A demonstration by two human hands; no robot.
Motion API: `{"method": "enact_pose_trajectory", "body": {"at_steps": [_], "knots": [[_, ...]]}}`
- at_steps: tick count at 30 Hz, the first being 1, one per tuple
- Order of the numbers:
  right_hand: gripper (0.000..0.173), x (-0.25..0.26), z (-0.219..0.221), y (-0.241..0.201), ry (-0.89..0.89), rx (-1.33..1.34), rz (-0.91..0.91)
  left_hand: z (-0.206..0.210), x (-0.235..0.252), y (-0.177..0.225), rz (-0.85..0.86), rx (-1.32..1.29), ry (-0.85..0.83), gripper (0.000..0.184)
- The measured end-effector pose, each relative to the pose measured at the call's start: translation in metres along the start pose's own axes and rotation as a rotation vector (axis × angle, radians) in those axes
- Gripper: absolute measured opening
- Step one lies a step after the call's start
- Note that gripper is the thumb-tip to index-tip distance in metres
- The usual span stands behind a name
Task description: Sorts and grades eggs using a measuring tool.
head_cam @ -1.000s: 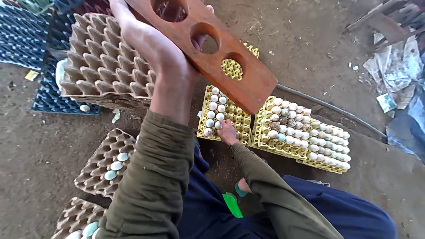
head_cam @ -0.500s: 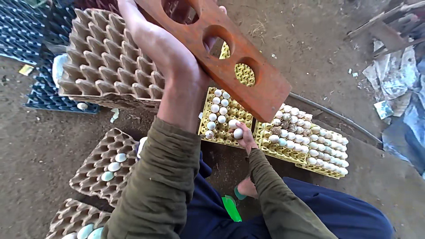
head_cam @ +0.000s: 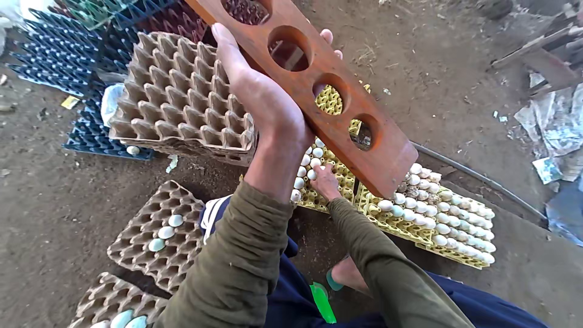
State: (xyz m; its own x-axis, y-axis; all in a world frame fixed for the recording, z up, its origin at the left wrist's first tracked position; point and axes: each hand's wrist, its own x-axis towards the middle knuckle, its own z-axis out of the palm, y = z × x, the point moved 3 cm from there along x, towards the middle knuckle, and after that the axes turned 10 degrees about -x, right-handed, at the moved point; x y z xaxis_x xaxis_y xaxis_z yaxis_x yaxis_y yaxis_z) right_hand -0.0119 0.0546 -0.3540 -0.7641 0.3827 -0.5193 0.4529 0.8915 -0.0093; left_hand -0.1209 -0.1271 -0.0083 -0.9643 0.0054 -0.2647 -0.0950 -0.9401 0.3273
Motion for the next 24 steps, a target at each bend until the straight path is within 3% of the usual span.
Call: {"method": "enact_pose_trajectory", "body": {"at_steps": [5, 8, 11, 12, 15, 18, 20, 24], "knots": [[0.057, -0.010, -0.011, 0.003, -0.021, 0.076, 0.003, 0.001, 0.001, -0.003, 0.006, 0.007, -0.020, 0.076], [0.061, -0.032, -0.028, 0.026, 0.031, 0.688, 0.064, 0.002, -0.003, -0.005, -0.016, 0.029, -0.026, 0.078], [0.038, -0.066, -0.040, 0.046, -0.054, 1.479, 0.169, 0.002, -0.005, -0.005, -0.029, 0.078, -0.066, 0.079], [0.043, -0.077, -0.049, 0.053, -0.088, 1.687, 0.161, 0.004, -0.006, -0.006, -0.039, 0.084, -0.084, 0.080], [0.065, -0.107, -0.082, 0.070, -0.134, 2.052, -0.168, 0.006, -0.008, -0.013, -0.081, 0.116, -0.139, 0.080], [0.071, -0.133, -0.124, 0.080, -0.207, 2.137, -0.620, 0.004, -0.011, -0.024, -0.157, 0.186, -0.205, 0.082], [0.074, -0.149, -0.149, 0.089, -0.203, 2.112, -0.752, 0.002, -0.018, -0.035, -0.224, 0.236, -0.225, 0.081], [0.084, -0.197, -0.205, 0.097, 0.211, 1.760, -0.531, -0.009, -0.048, -0.069, -0.430, 0.313, -0.276, 0.081]]}}
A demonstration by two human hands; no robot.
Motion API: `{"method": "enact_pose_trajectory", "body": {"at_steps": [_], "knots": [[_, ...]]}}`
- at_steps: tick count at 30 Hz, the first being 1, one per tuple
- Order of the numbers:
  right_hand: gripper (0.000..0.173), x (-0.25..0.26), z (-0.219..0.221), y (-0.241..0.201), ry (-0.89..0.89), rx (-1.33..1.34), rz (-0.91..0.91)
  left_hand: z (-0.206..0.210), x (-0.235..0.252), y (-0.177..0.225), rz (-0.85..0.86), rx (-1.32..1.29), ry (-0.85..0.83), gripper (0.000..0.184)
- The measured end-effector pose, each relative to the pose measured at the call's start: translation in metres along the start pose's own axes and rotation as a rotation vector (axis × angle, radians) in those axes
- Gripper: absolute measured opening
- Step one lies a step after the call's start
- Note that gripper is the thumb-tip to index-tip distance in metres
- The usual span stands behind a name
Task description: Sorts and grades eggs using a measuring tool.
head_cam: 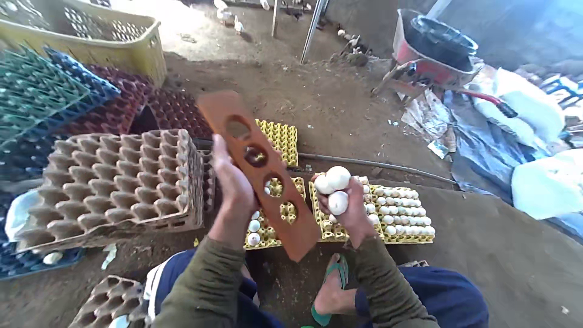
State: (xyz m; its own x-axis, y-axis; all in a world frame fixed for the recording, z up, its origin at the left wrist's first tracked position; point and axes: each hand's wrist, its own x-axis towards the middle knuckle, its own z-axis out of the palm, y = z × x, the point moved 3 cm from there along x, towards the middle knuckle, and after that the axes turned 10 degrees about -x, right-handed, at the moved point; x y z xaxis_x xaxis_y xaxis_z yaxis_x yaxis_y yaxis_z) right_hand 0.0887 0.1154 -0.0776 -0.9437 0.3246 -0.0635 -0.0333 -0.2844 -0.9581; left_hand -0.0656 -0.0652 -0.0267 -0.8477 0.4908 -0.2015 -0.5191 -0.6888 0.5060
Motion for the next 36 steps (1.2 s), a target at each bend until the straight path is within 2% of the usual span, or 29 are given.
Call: {"method": "enact_pose_trajectory", "body": {"at_steps": [4, 6, 8, 13, 17, 22, 29, 33, 36], "knots": [[0.052, -0.010, 0.023, -0.060, 0.201, -0.497, -0.281, 0.011, -0.016, -0.040, -0.166, 0.030, -0.007, 0.086], [0.051, -0.013, 0.037, -0.082, 0.250, -0.875, -0.325, 0.014, -0.019, -0.052, -0.166, 0.068, -0.008, 0.082], [0.051, -0.013, 0.048, -0.093, 0.247, -1.142, -0.322, 0.018, -0.023, -0.058, -0.175, 0.086, -0.025, 0.079], [0.051, -0.022, 0.068, -0.095, 0.246, -1.582, -0.251, 0.025, -0.032, -0.070, -0.220, 0.085, -0.096, 0.074], [0.052, -0.031, 0.070, -0.103, 0.200, -1.672, -0.209, 0.027, -0.035, -0.074, -0.239, 0.026, -0.158, 0.075], [0.046, -0.040, 0.065, -0.112, 0.168, -1.679, -0.274, 0.031, -0.039, -0.080, -0.296, 0.003, -0.221, 0.077], [0.046, -0.054, 0.064, -0.112, 0.275, -1.772, -0.466, 0.037, -0.042, -0.085, -0.254, 0.024, -0.314, 0.076], [0.054, -0.059, 0.055, -0.109, 0.297, -1.701, -0.466, 0.038, -0.045, -0.089, -0.191, 0.040, -0.395, 0.076], [0.048, -0.064, 0.047, -0.105, 0.328, -1.626, -0.560, 0.040, -0.046, -0.094, -0.096, 0.104, -0.445, 0.072]]}}
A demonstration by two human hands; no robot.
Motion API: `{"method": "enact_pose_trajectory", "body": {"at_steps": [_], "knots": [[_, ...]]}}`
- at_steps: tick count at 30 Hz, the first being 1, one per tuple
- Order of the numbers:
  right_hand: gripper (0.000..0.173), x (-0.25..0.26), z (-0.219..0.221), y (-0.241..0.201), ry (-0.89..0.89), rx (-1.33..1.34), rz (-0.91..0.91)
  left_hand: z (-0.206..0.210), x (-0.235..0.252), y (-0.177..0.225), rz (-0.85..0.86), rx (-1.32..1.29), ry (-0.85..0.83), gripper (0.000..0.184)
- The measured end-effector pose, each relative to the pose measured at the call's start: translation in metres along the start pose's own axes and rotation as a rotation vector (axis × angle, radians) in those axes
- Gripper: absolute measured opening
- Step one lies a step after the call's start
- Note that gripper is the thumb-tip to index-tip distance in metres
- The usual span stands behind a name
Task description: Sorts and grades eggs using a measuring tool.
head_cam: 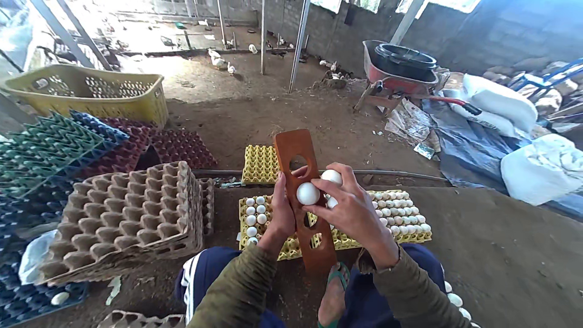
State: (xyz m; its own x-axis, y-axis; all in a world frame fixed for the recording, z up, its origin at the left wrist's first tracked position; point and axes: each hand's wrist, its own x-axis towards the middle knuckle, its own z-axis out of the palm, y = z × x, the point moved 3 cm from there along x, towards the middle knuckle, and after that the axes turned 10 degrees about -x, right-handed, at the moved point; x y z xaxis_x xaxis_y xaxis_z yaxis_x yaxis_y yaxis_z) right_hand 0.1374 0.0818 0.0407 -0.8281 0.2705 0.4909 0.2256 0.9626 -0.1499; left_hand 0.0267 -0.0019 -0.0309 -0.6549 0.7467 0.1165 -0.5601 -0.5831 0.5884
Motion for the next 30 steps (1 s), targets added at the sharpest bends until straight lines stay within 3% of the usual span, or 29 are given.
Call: {"method": "enact_pose_trajectory", "body": {"at_steps": [8, 14, 19, 23, 26, 29, 30], "knots": [[0.043, -0.007, -0.009, 0.003, 0.065, -0.063, 0.011, 0.007, 0.006, -0.015, 0.104, 0.011, -0.091, 0.066], [0.051, -0.012, -0.016, 0.011, 0.047, -0.085, 0.069, 0.014, 0.008, -0.024, 0.074, -0.025, -0.084, 0.065], [0.048, -0.019, -0.013, 0.018, 0.051, -0.086, 0.114, 0.018, 0.008, -0.032, 0.121, 0.089, -0.116, 0.068], [0.048, -0.038, -0.015, 0.034, 0.206, -0.006, 0.119, 0.026, 0.010, -0.044, 0.097, 0.136, -0.118, 0.068], [0.048, -0.064, -0.029, 0.052, 0.348, 0.327, 0.191, 0.029, 0.016, -0.048, 0.062, 0.120, -0.054, 0.070], [0.044, -0.098, -0.041, 0.067, 0.268, 1.029, 0.368, 0.028, 0.024, -0.049, 0.055, 0.056, -0.057, 0.075], [0.051, -0.107, -0.040, 0.069, 0.213, 1.308, 0.414, 0.026, 0.027, -0.047, 0.055, 0.041, -0.065, 0.076]]}}
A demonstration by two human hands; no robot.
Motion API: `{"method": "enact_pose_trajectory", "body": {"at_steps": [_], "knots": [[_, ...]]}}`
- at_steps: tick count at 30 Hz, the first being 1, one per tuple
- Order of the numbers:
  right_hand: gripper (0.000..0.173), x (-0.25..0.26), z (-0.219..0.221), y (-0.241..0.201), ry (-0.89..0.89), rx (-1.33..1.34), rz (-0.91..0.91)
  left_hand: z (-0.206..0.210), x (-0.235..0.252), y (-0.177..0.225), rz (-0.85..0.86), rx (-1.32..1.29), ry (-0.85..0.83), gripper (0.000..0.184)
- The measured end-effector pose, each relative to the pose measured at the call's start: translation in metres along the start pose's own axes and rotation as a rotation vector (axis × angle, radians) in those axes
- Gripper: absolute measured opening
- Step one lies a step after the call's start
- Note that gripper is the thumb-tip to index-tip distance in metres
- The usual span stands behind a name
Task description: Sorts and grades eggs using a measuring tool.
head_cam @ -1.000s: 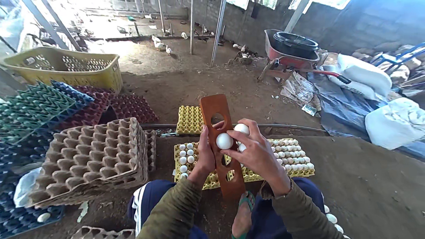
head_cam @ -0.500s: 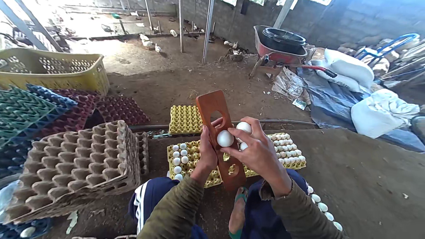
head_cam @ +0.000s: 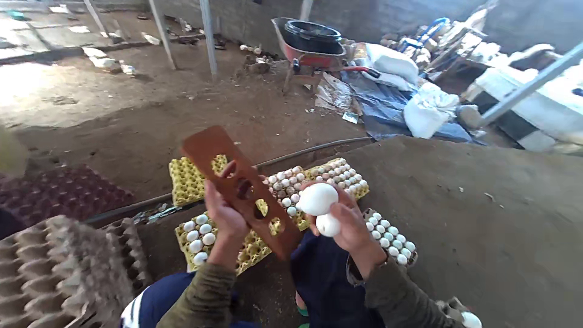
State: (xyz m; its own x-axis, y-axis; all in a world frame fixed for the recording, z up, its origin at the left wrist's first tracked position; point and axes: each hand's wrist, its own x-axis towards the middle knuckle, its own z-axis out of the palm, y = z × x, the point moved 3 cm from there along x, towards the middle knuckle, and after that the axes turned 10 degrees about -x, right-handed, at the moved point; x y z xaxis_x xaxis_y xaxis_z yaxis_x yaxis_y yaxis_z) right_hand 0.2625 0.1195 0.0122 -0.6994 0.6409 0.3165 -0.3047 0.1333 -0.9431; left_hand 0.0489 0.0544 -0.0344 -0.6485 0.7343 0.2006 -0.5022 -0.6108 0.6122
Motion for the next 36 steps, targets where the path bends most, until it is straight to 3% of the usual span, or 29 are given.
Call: {"method": "enact_pose_trajectory", "body": {"at_steps": [3, 8, 14, 23, 25, 27, 28, 32, 36], "knots": [[0.071, -0.024, -0.008, 0.006, -0.152, 0.520, 0.169, -0.003, 0.006, 0.005, 0.006, -0.004, -0.015, 0.080], [0.065, -0.058, -0.024, 0.007, -0.152, 0.846, 0.090, -0.007, 0.011, 0.002, -0.048, -0.022, 0.057, 0.085], [0.073, -0.088, -0.049, -0.011, -0.029, 0.727, 0.023, -0.009, 0.015, -0.003, -0.019, -0.008, -0.036, 0.087], [0.064, -0.114, -0.067, -0.033, -0.013, 0.593, -0.099, 0.001, 0.012, -0.010, -0.099, -0.036, -0.141, 0.100], [0.068, -0.117, -0.069, -0.037, 0.025, 0.534, -0.083, 0.023, -0.001, -0.008, -0.149, -0.062, -0.214, 0.093], [0.072, -0.116, -0.068, -0.041, 0.124, 0.440, -0.023, 0.048, -0.020, -0.007, -0.202, -0.157, -0.252, 0.063], [0.069, -0.113, -0.067, -0.042, 0.179, 0.359, -0.007, 0.056, -0.031, -0.007, -0.240, -0.213, -0.252, 0.056], [0.046, -0.094, -0.054, -0.039, 0.295, -0.281, -0.163, 0.050, -0.089, -0.014, -0.389, -0.435, -0.216, 0.059], [0.052, -0.075, -0.012, -0.035, 0.212, -0.908, -0.385, 0.047, -0.145, -0.005, -0.479, -0.463, 0.002, 0.054]]}}
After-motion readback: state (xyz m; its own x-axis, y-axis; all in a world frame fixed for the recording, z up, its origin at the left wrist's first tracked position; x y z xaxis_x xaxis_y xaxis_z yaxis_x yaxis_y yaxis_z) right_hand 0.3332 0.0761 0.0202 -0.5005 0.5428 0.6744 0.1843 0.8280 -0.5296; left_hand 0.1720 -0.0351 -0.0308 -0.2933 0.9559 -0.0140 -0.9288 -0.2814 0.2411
